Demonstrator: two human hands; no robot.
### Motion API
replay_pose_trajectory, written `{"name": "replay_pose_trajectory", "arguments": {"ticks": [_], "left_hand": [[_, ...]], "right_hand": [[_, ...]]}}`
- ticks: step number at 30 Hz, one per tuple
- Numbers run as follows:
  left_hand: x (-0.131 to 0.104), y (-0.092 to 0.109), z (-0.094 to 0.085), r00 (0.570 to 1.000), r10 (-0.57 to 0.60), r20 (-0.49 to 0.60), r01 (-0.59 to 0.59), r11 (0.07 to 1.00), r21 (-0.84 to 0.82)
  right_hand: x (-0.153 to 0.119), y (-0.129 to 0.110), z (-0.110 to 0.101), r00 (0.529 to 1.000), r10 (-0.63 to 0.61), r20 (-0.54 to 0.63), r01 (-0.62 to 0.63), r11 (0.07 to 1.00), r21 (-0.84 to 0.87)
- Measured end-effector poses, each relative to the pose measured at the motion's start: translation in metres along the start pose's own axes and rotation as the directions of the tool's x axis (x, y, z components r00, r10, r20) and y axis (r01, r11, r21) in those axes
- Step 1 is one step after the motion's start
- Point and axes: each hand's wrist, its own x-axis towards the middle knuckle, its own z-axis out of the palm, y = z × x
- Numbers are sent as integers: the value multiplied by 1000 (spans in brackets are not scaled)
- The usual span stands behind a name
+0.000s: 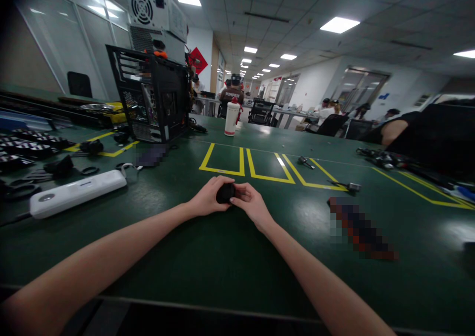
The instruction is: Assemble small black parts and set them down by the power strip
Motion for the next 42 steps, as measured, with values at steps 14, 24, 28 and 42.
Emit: {"name": "replay_pose_trajectory", "arguments": {"ticks": [14,24,28,42], "left_hand": [[0,-2,0,1000,21,-9,-21,1000,-9],[0,-1,0,1000,6,-7,-6,1000,-21],[0,1,-1,1000,5,1,-5,1000,-18],[1,-1,-3,999,-41,7,42,998,-36]], "right_hand": [[2,3,-1,998,52,-22,-53,998,-30],[1,1,1,995,97,-39,-94,994,63],[4,4,-1,992,122,-29,-121,992,41],[2,-2,1,991,130,-9,-129,990,56]]}}
